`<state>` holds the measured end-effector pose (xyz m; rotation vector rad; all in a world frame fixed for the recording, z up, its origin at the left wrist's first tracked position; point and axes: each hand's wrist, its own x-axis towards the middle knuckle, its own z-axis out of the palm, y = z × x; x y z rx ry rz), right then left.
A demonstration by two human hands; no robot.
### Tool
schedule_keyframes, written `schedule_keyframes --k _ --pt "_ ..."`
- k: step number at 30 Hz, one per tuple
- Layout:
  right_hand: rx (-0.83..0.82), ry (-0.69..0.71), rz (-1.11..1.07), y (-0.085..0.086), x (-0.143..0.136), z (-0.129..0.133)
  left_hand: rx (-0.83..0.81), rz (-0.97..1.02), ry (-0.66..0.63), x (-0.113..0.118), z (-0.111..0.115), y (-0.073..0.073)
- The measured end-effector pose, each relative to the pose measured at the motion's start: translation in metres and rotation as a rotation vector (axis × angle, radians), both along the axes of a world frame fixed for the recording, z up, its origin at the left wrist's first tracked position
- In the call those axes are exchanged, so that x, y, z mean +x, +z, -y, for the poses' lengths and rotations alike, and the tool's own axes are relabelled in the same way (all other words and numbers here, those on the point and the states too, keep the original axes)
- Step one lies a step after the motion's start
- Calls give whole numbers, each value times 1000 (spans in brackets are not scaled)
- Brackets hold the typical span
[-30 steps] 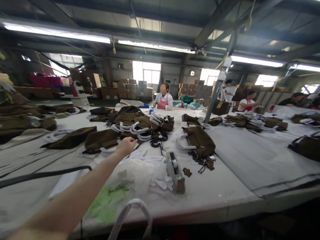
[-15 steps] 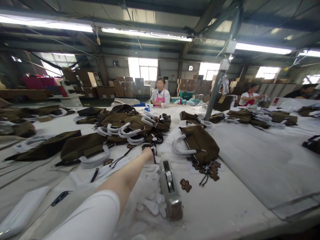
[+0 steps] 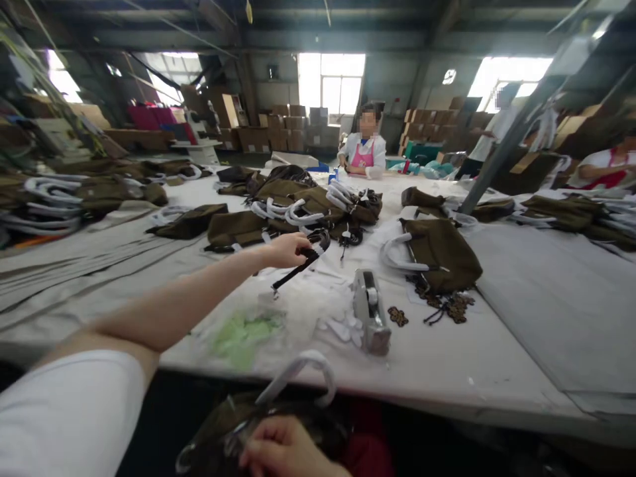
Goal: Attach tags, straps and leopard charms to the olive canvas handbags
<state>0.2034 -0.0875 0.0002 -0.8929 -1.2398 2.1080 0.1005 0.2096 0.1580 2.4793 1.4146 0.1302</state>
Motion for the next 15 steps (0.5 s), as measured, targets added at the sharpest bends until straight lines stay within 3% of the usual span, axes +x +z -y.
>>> schedule_keyframes --k 3,5,7,11,15 --pt "-60 -3 -72 7 -8 10 -59 -43 -171 -39 61 3" --pt "-7 -18 -60 13 -12 15 -131 -70 -245 -58 95 -15" --pt "73 -37 -13 16 -17 20 -211 -35 -221 -72 122 -43" --pt "165 -148 73 15 -27 29 -175 109 37 -100 165 -91" --pt "165 -227 112 15 -37 31 -79 81 443 -129 214 -107"
